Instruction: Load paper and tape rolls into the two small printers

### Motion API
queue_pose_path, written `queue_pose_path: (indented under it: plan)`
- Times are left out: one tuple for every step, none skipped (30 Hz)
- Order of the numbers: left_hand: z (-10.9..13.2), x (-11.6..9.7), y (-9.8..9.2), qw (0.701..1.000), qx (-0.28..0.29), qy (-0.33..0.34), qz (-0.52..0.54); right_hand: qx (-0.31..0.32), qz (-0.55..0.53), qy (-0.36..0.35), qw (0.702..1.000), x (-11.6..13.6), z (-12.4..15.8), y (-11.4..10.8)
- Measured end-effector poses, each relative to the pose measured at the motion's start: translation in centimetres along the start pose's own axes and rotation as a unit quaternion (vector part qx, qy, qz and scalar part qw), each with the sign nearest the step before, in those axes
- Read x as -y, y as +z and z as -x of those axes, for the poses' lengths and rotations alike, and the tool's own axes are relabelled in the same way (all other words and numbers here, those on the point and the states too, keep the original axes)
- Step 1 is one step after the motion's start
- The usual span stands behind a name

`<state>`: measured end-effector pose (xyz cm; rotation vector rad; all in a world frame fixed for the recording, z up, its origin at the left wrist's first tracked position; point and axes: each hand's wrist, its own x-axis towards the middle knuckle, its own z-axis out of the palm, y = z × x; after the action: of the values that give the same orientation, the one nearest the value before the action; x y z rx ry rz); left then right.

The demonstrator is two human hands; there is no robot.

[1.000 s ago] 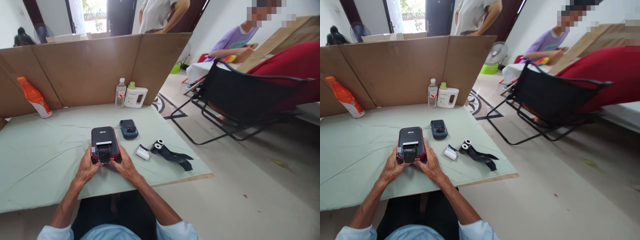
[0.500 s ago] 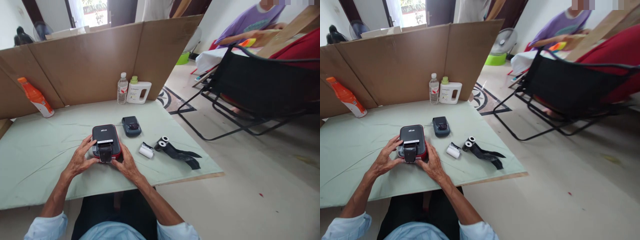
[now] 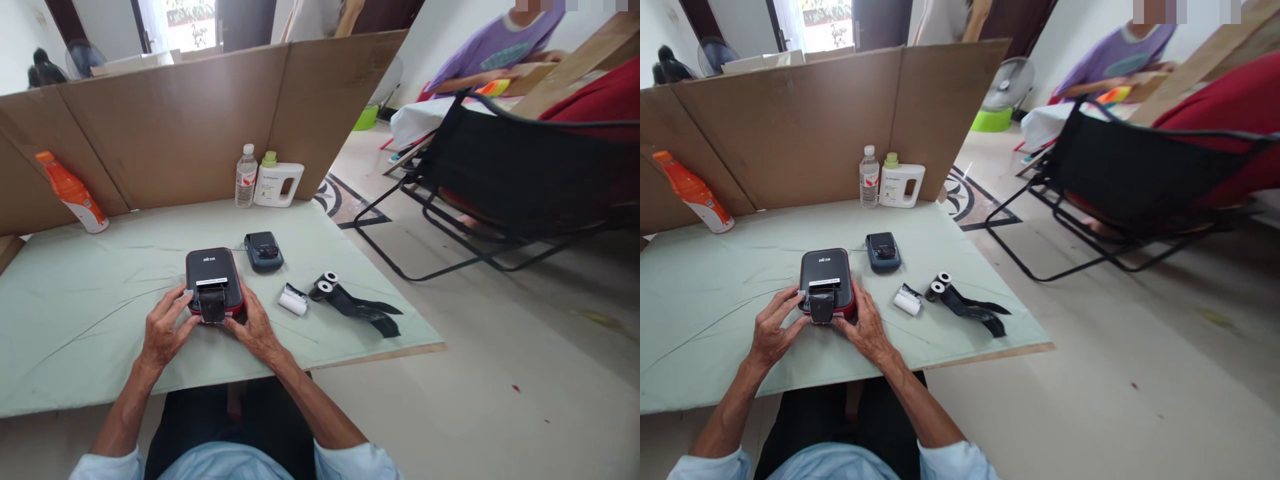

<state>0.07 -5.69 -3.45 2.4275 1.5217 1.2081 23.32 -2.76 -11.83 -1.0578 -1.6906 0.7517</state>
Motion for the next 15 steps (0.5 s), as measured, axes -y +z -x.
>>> queue_pose_path:
  plan:
    - [0.12,-0.02,0.13,1.000,-0.004,-0.001,-0.008,-0.002,0.001,-0.004,1.000,-0.05,0.01,0.04]
    - [0.21,-0.01,0.23,1.000,-0.006,-0.001,-0.013,-0.004,0.002,-0.008,1.000,-0.08,0.03,0.07]
    - [0.27,0.00,0.30,1.000,-0.008,-0.001,-0.017,-0.006,0.003,-0.012,1.000,-0.10,0.05,0.10]
    - [0.29,0.02,0.33,1.000,-0.008,-0.002,-0.021,-0.007,0.004,-0.014,1.000,-0.11,0.07,0.12]
    - [0.29,0.02,0.34,1.000,-0.009,-0.003,-0.022,-0.008,0.005,-0.014,1.000,-0.11,0.10,0.13]
    - [0.27,0.01,0.34,1.000,-0.009,-0.005,-0.023,-0.008,0.006,-0.014,1.000,-0.09,0.13,0.14]
    - [0.24,-0.01,0.33,1.000,-0.009,-0.007,-0.023,-0.009,0.007,-0.013,1.000,-0.08,0.16,0.14]
    - [0.19,-0.05,0.33,1.000,-0.009,-0.008,-0.022,-0.010,0.008,-0.012,1.000,-0.07,0.18,0.13]
    - [0.13,-0.10,0.33,1.000,-0.009,-0.006,-0.021,-0.010,0.007,-0.012,1.000,-0.06,0.21,0.12]
    - [0.07,-0.15,0.35,1.000,-0.008,-0.002,-0.019,-0.010,0.006,-0.013,1.000,-0.07,0.24,0.10]
    - [0.01,-0.21,0.38,1.000,-0.008,0.003,-0.016,-0.010,0.005,-0.014,1.000,-0.08,0.26,0.09]
    - [-0.06,-0.26,0.41,1.000,-0.008,0.007,-0.012,-0.010,0.005,-0.015,1.000,-0.10,0.27,0.08]
    - [-0.13,-0.32,0.43,1.000,-0.008,0.010,-0.007,-0.011,0.006,-0.016,1.000,-0.13,0.28,0.08]
    - [-0.20,-0.38,0.44,1.000,-0.009,0.010,-0.003,-0.011,0.007,-0.016,1.000,-0.17,0.29,0.08]
    - [-0.28,-0.42,0.42,1.000,-0.008,0.007,0.001,-0.011,0.008,-0.016,1.000,-0.22,0.29,0.10]
